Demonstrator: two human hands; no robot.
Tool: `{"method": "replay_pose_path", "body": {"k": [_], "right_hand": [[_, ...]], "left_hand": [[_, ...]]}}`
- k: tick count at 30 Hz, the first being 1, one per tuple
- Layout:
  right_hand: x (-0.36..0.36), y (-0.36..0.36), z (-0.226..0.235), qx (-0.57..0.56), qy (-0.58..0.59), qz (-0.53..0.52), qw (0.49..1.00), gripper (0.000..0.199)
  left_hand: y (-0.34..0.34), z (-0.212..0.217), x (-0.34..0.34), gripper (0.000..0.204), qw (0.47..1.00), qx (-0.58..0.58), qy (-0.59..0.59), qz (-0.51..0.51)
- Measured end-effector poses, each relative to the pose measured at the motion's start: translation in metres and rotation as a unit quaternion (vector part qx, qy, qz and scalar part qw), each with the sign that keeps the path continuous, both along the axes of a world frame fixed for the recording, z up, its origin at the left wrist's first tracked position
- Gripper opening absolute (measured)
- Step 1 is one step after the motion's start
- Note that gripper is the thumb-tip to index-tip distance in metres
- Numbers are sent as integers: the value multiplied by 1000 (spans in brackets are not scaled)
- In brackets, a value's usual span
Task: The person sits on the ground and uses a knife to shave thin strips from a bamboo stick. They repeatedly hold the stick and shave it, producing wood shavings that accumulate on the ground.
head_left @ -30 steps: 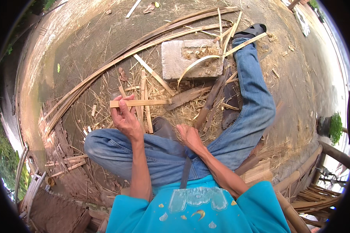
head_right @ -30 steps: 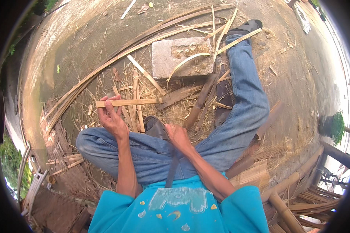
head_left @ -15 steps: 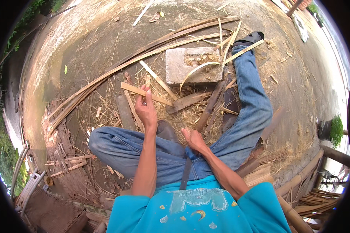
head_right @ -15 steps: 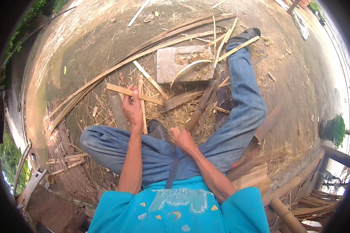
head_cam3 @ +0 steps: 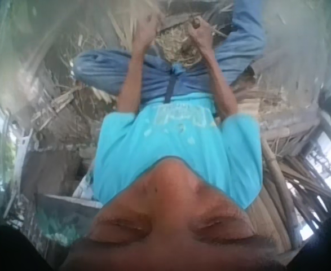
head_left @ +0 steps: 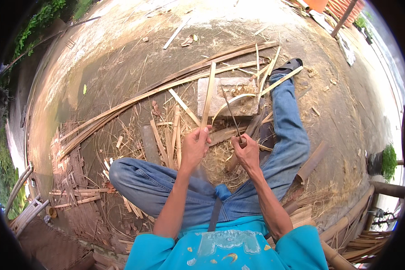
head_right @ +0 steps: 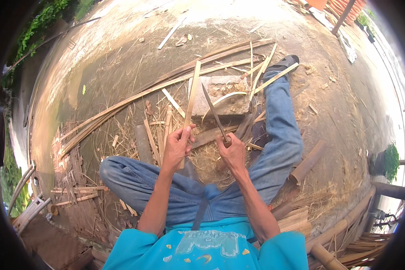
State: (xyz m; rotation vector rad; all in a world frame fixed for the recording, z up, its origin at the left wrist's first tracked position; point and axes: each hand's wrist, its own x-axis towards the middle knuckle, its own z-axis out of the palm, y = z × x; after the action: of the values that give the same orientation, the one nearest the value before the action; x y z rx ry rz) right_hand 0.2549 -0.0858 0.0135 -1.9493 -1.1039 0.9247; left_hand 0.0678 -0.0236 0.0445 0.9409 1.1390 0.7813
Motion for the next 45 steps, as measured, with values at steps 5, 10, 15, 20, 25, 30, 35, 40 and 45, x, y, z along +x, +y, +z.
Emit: {"method": "replay_pose_path", "body": {"k": [5, 10, 15, 20, 25, 30, 35, 40, 45], "right_hand": [[21, 22, 11, 169, -182, 121, 961, 20], [23, 26, 15, 137, -231, 173, 947, 18], [33, 41, -2, 140, -239, 190, 942, 18], [43, 57, -13, 91, -275, 186, 939, 18], [121, 86, -35, -28, -238, -20, 971, 26], [69, 56, 5, 8, -198, 141, 970, 23], [0, 4, 9, 139, -208, 259, 933, 13], [45, 51, -17, 5, -182, 126, 975, 19], [126, 83, -12, -18, -233, 11, 972, 37]], "left_hand": [[-23, 9, 9, 35, 996, 49, 73, -34], [-41, 23, 11, 33, 981, 85, 167, -46], [-51, 21, -5, 32, 989, 61, 124, -58], [-70, 31, -14, 32, 995, -5, 86, -54], [-125, 52, -34, 35, 989, -111, 22, -91], [-90, 34, -35, 40, 969, -206, -133, -26], [-73, 49, -33, 40, 974, -186, -126, -36], [-89, 60, -43, 39, 966, -212, -119, -87], [-124, 49, -44, 44, 969, -210, -114, -71]]}}
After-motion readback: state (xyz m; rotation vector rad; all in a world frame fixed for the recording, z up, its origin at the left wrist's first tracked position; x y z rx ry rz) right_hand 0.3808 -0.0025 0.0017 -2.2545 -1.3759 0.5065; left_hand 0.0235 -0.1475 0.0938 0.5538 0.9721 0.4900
